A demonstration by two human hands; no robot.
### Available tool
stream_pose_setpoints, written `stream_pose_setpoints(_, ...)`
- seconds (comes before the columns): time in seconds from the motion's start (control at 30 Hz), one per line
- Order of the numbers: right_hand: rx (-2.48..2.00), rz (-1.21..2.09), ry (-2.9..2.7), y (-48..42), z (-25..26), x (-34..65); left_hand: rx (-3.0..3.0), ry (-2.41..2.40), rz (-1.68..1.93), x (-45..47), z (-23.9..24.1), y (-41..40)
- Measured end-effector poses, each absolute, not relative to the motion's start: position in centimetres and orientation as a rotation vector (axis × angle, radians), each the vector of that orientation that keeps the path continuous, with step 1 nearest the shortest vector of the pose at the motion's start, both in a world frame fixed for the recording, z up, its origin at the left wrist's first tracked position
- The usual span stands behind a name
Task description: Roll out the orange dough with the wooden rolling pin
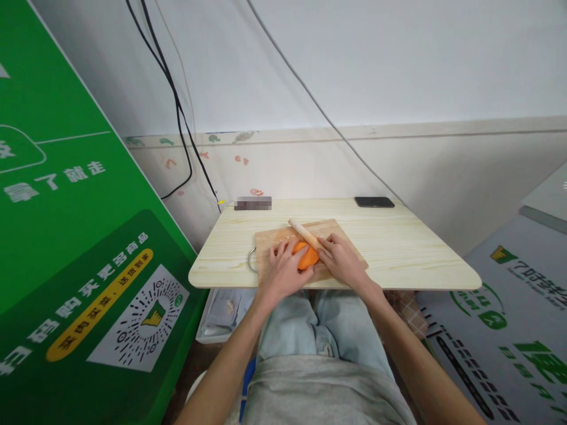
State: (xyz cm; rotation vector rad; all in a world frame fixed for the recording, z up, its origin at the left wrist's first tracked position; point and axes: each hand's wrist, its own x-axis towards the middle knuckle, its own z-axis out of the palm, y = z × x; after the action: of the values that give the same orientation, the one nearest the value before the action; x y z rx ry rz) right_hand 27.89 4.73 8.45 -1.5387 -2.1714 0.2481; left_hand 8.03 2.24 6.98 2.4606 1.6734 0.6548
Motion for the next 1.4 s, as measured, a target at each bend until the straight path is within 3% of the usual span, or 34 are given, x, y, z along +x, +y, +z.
stream_pose_setpoints(0.2, -1.556, 0.328, -2.071, 4.9, 8.2, 28.7, 2.424, 1.651, 0.665, 7.5, 6.9, 2.6)
stream_pose_setpoints(0.43, -1.548, 0.329, -2.016, 5.4, 7.3, 28.8, 2.202, 2.106, 0.672, 8.4, 7.0, 2.6)
stream_pose_setpoints(1.4, -1.541, 0.308, -2.002, 5.2, 6.5, 28.7, 2.134, 2.135, 0.613, 8.0, 7.1, 3.5)
